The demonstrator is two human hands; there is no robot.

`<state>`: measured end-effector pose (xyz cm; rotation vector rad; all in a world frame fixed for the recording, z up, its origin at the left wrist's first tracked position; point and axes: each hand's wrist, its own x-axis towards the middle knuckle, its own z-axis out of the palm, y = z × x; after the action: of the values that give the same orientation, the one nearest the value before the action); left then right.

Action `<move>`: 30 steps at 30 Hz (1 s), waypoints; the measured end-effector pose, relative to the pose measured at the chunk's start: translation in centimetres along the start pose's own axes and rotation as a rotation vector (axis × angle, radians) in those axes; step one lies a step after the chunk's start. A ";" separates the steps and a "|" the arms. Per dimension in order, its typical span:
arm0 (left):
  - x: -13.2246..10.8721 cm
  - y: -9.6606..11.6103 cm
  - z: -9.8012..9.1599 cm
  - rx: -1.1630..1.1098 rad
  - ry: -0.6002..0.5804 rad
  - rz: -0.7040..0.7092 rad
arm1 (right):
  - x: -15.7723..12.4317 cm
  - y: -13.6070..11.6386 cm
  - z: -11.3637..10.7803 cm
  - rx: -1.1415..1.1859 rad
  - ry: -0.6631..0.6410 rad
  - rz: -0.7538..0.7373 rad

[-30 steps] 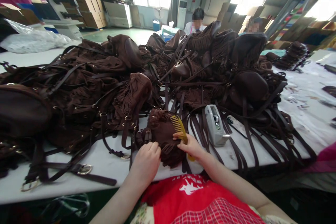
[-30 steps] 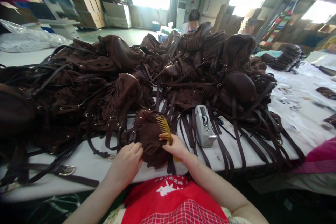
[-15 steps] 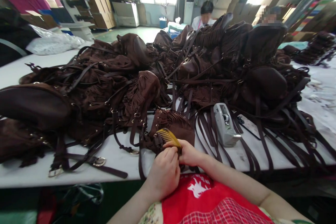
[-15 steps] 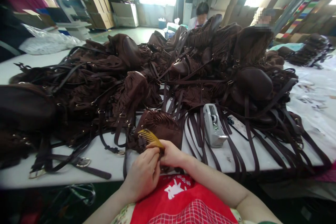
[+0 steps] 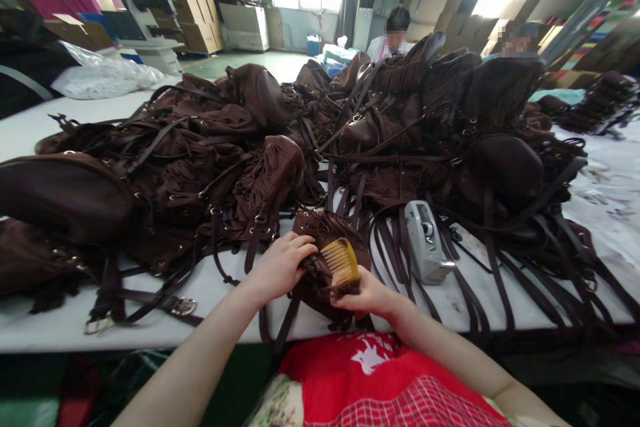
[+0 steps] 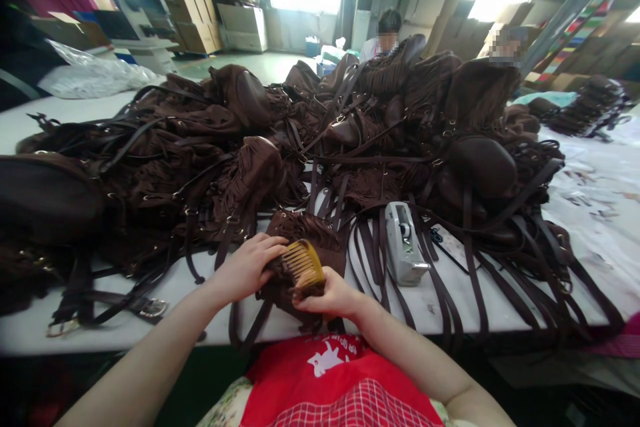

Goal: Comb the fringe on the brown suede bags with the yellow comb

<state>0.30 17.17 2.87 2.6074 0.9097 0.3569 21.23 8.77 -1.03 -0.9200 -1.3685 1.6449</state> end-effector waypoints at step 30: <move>-7.0 5.3 7.3 -0.023 0.506 -0.110 | -1.3 -0.9 0.0 -0.398 0.115 -0.142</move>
<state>0.35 7.05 -2.40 2.4691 1.1884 1.0193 21.93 7.70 -0.04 -1.0954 -1.6715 1.2154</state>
